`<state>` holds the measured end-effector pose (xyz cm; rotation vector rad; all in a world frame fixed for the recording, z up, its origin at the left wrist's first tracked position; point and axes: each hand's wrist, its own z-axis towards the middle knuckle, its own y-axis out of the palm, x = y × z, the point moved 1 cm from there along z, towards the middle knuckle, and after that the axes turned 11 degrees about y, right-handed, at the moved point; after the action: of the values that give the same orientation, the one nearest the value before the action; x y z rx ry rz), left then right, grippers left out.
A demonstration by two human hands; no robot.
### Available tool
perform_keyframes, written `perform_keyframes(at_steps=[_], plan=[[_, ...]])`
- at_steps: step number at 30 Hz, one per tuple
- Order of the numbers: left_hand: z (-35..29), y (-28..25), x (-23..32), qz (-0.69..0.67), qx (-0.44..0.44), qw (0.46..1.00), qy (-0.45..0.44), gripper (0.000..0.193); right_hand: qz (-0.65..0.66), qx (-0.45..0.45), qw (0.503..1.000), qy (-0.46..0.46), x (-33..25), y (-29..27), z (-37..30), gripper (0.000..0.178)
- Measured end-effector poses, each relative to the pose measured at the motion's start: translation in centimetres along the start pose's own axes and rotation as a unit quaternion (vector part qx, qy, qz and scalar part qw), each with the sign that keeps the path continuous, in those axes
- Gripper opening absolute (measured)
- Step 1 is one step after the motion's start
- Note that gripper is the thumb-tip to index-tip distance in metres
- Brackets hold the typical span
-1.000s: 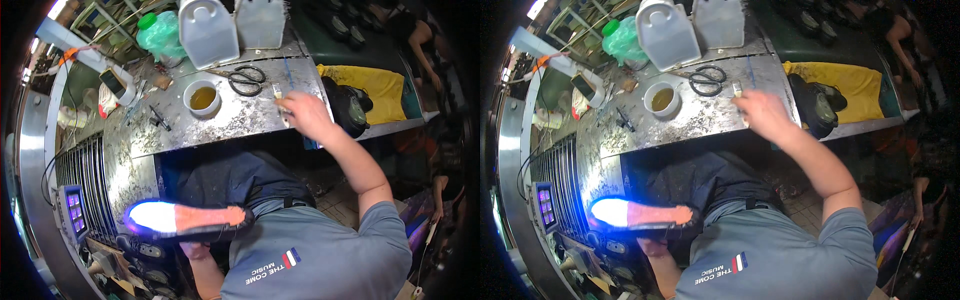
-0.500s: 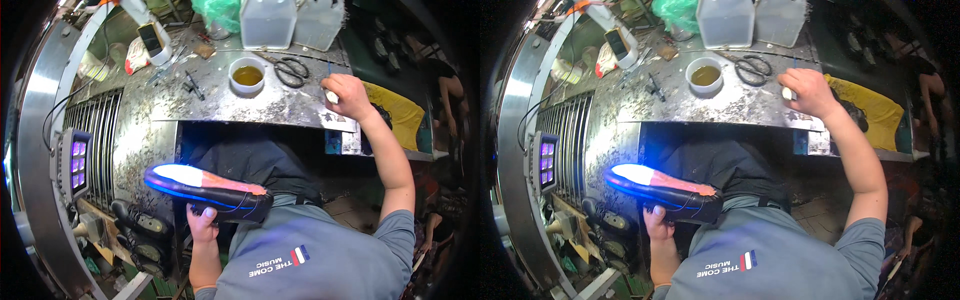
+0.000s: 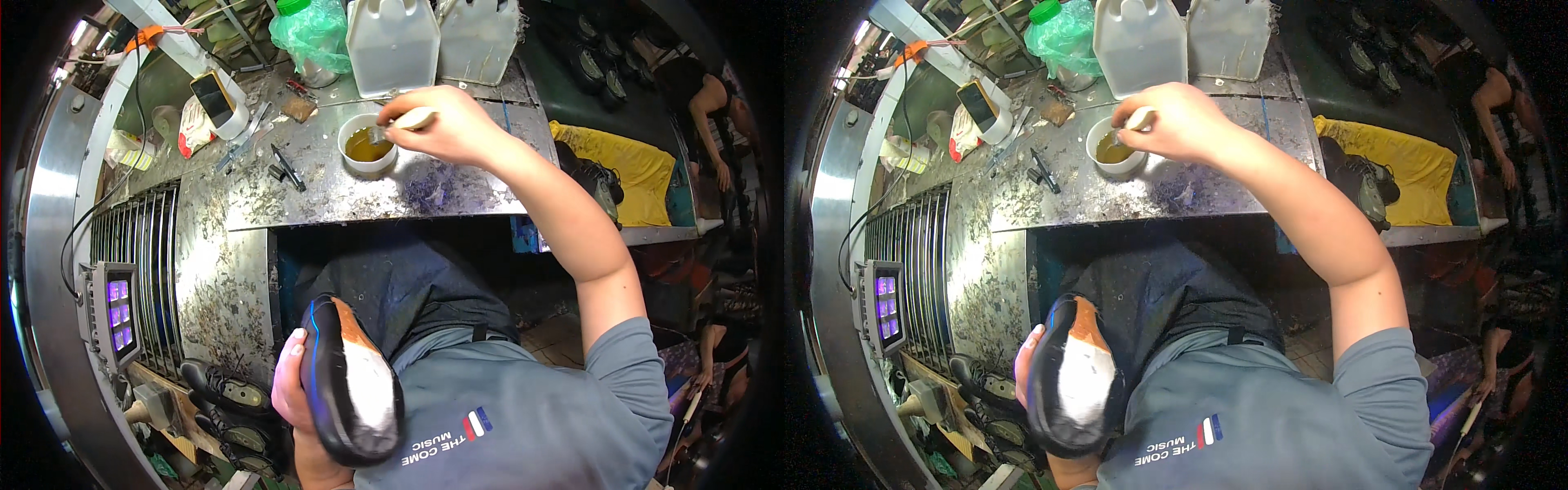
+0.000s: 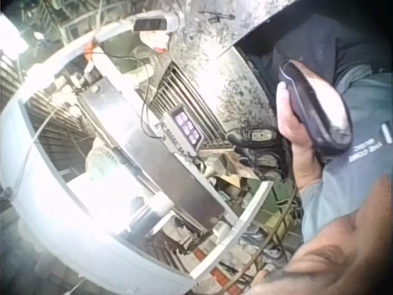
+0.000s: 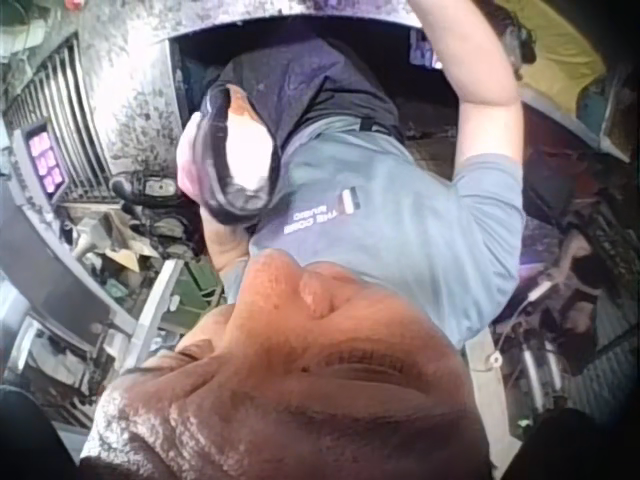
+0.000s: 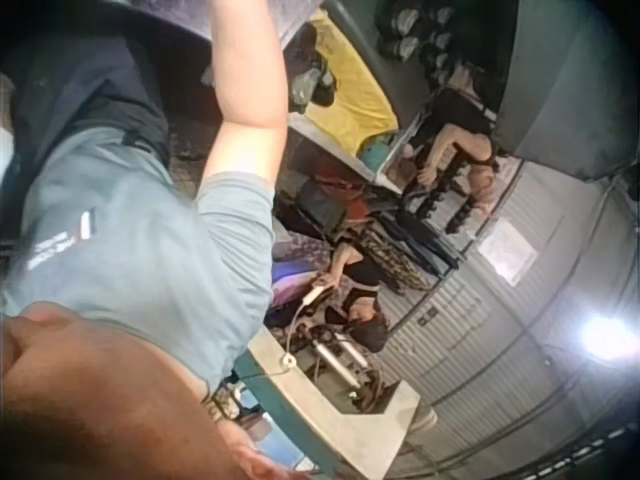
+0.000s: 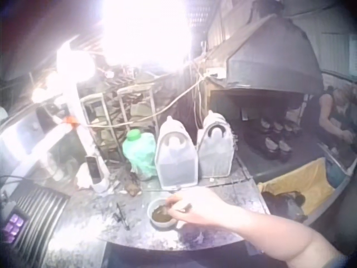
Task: The person retrieves a black shoe from a green plastic bag and uses a brush to apply a dark liquid from a small bowl onto the shoe's sole and edges. They repeatedly dip the brush into the bowl and paint different sections of the shoe, including the heel and toe areas, while holding the shoe in their left hand.
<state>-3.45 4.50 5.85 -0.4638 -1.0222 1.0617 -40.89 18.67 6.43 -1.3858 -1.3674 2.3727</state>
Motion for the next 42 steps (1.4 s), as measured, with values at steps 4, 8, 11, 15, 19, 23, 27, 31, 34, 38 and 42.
perform_keyframes(at_steps=[4,8,11,15,19,23,27,31,34,38,42], plan=[[1.7,-0.8,-0.4,0.093,0.022,0.987,0.132,0.052,-0.130,-0.047,0.990,0.036,1.2,3.1,2.8,0.026],[1.8,-1.8,-0.8,0.117,-0.007,0.980,0.161,0.045,-0.161,-0.058,0.985,0.036,1.9,4.4,3.4,0.024],[1.6,-2.5,-1.0,0.145,-0.021,0.974,0.174,0.038,-0.099,0.023,0.995,-0.005,-0.1,2.5,3.1,0.024],[2.0,-2.8,-1.3,0.172,-0.020,0.964,0.200,0.033,-0.007,0.123,0.990,-0.073,-1.7,-0.3,2.0,0.022],[2.4,-3.1,-1.2,0.193,-0.026,0.956,0.220,0.030,-0.068,0.006,0.998,0.005,1.5,2.6,1.7,0.022],[2.2,-3.6,-1.3,0.200,-0.039,0.954,0.222,0.027,-0.017,0.050,0.999,-0.007,2.0,3.1,1.7,0.022],[2.3,-3.7,-1.2,0.202,-0.037,0.953,0.223,0.027,-0.093,0.006,0.996,0.009,2.4,4.3,2.6,0.022],[2.4,-4.0,-1.1,0.200,-0.043,0.953,0.224,0.028,-0.105,-0.013,0.994,0.035,2.6,4.2,2.7,0.022],[2.3,-4.2,-1.3,0.208,-0.049,0.951,0.224,0.029,-0.064,0.037,0.997,-0.010,1.8,3.4,2.6,0.022],[2.4,-4.1,-1.4,0.216,-0.046,0.949,0.226,0.029,0.020,0.105,0.993,-0.052,-0.6,1.4,1.6,0.020],[2.8,-4.1,-1.4,0.215,-0.047,0.946,0.236,0.028,-0.135,-0.037,0.990,0.025,1.4,3.2,1.9,0.020]])
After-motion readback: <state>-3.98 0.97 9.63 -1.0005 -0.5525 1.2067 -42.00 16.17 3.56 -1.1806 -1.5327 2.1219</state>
